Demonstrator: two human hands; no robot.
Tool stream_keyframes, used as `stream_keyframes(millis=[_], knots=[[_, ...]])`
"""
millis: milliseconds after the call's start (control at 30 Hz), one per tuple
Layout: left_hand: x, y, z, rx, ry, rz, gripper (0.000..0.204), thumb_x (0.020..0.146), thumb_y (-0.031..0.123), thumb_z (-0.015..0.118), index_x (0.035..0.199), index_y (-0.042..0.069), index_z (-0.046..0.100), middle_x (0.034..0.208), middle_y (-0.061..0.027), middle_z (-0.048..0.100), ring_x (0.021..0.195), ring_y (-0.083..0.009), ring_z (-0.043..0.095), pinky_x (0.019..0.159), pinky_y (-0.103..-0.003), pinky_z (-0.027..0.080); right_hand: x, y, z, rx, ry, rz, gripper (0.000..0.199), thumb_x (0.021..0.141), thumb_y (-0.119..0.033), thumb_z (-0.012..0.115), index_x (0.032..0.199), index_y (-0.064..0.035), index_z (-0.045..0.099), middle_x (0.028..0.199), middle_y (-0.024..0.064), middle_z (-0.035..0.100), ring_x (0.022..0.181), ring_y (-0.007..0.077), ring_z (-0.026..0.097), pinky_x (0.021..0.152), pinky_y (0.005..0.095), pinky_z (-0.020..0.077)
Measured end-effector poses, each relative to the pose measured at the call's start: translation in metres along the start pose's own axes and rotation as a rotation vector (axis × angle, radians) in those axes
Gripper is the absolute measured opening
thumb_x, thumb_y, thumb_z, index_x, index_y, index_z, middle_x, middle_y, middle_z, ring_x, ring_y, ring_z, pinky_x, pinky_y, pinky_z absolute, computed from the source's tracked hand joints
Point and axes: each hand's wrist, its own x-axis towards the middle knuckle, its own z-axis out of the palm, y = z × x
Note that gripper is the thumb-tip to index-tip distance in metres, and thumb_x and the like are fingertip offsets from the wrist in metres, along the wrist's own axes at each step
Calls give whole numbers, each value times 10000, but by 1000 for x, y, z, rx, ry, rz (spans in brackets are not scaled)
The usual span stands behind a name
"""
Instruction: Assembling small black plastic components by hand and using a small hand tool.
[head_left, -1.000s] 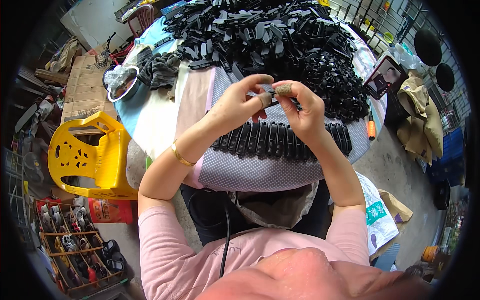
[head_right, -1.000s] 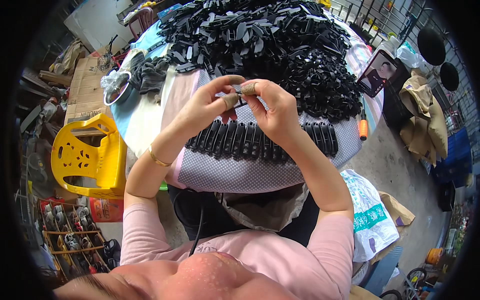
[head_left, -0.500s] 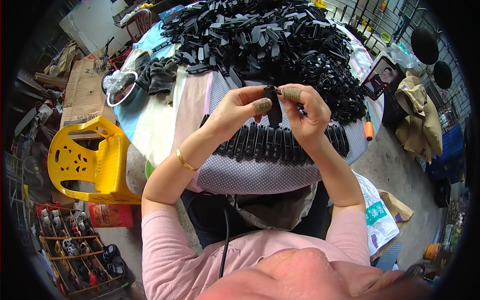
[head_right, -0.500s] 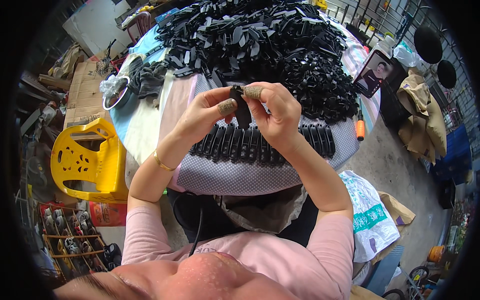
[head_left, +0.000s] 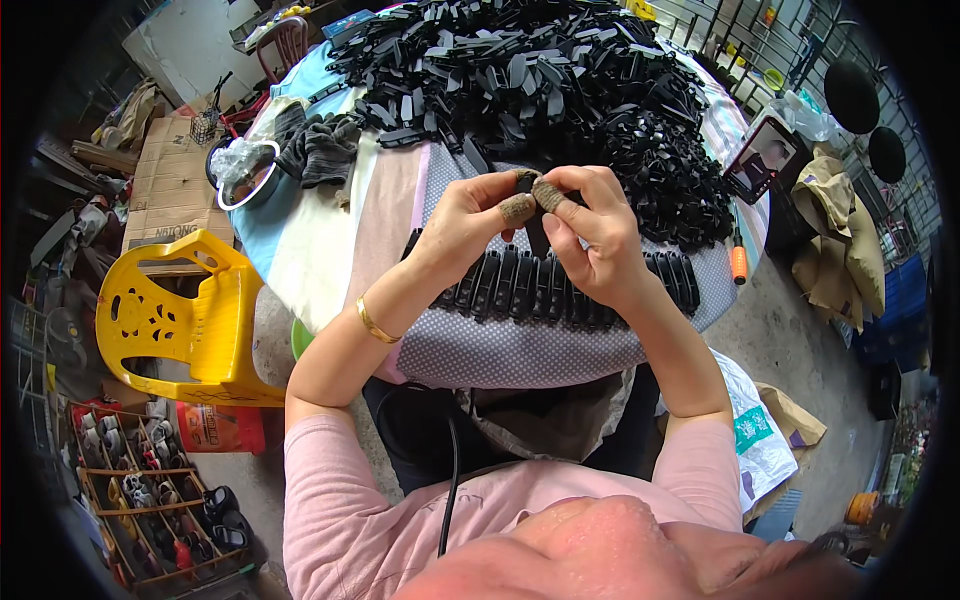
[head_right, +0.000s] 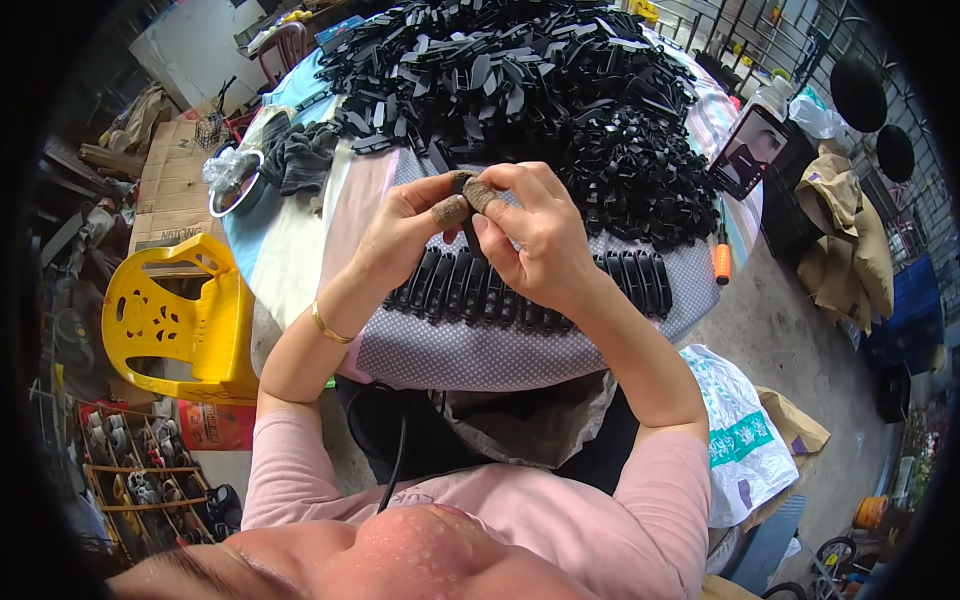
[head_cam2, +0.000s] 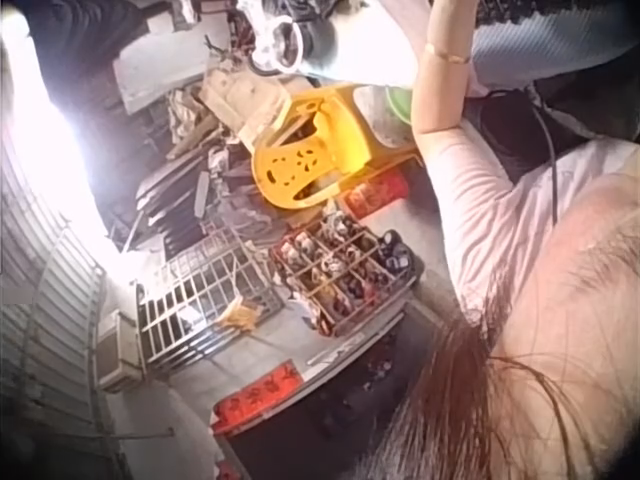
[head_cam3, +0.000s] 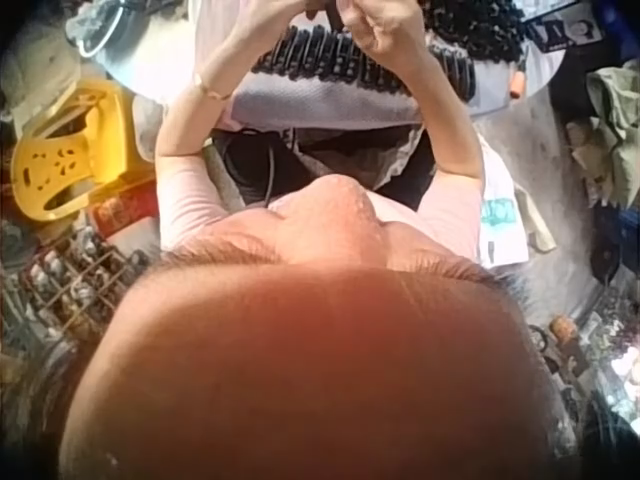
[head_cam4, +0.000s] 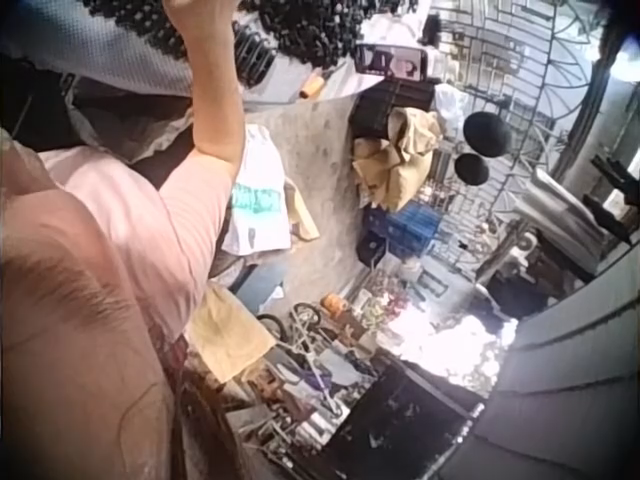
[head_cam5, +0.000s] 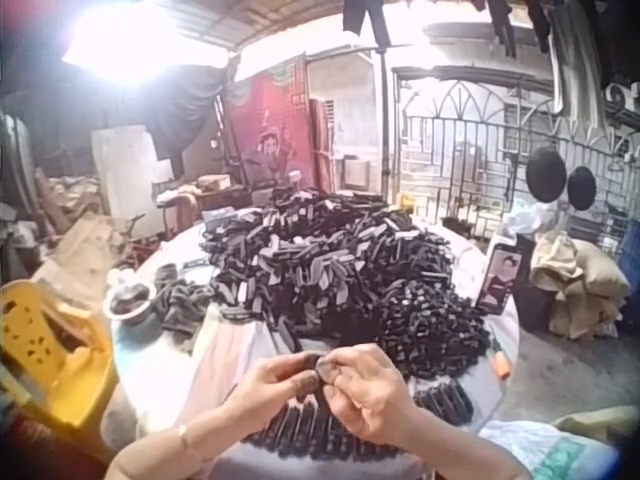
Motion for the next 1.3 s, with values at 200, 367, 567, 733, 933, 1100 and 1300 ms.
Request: stream_keyframes(millis=[200, 367, 567, 733, 933, 1100, 1300], knots=[[-4, 15, -8, 76, -5, -60, 257, 834, 158, 614, 1033, -3, 605, 779, 11, 595, 678, -40, 513, 594, -177, 422, -5, 9, 3, 49, -82, 29, 251, 831, -173, 551, 934, 43, 622, 1011, 142, 548, 932, 280, 516, 813, 367, 425], [-5, 34, -73, 258, 83, -121, 331, 834, 130, 581, 1140, 25, 510, 856, -37, 610, 739, -83, 581, 680, -211, 483, -3, 29, -12, -91, 8, 216, 185, 794, -81, 608, 951, 14, 632, 878, 116, 601, 792, 248, 561, 700, 307, 458], [-40, 22, -121, 480, 50, -493, 329, 801, 47, 478, 1117, -24, 540, 874, -55, 625, 686, -87, 569, 652, -217, 480, -27, 43, -2, -445, -457, 364, 179, 772, -110, 595, 933, -87, 667, 787, 68, 571, 804, 222, 559, 703, 317, 478], [-45, 10, -123, 744, -133, -465, 376, 758, 30, 489, 1124, 32, 571, 760, -58, 612, 621, -114, 567, 616, -257, 475, -30, 44, 5, -671, -666, 368, 135, 772, -129, 607, 890, -102, 666, 819, 54, 546, 836, 208, 538, 709, 313, 484], [-39, 32, -104, 1073, -55, -370, 357, 774, 44, 540, 1128, 47, 583, 807, -96, 632, 692, -145, 570, 685, -265, 477, -24, 42, 3, -491, -481, 410, 114, 757, -148, 649, 807, -57, 605, 790, 85, 571, 761, 243, 573, 664, 329, 487], [18, 3, -107, 1021, 40, 46, 330, 758, 12, 602, 1077, 91, 628, 975, -98, 634, 787, -189, 612, 728, -294, 498, -11, 30, 7, -91, -277, 437, 133, 756, -109, 659, 823, -14, 595, 768, 119, 614, 671, 260, 609, 601, 312, 488], [75, -28, -79, 1647, -243, 331, 290, 712, 48, 657, 1000, 62, 626, 1041, -62, 596, 1042, -251, 496, 848, -346, 456, -13, 34, 8, -32, -77, 234, 155, 788, 1, 613, 941, 20, 626, 770, 124, 615, 647, 197, 606, 590, 269, 485]])
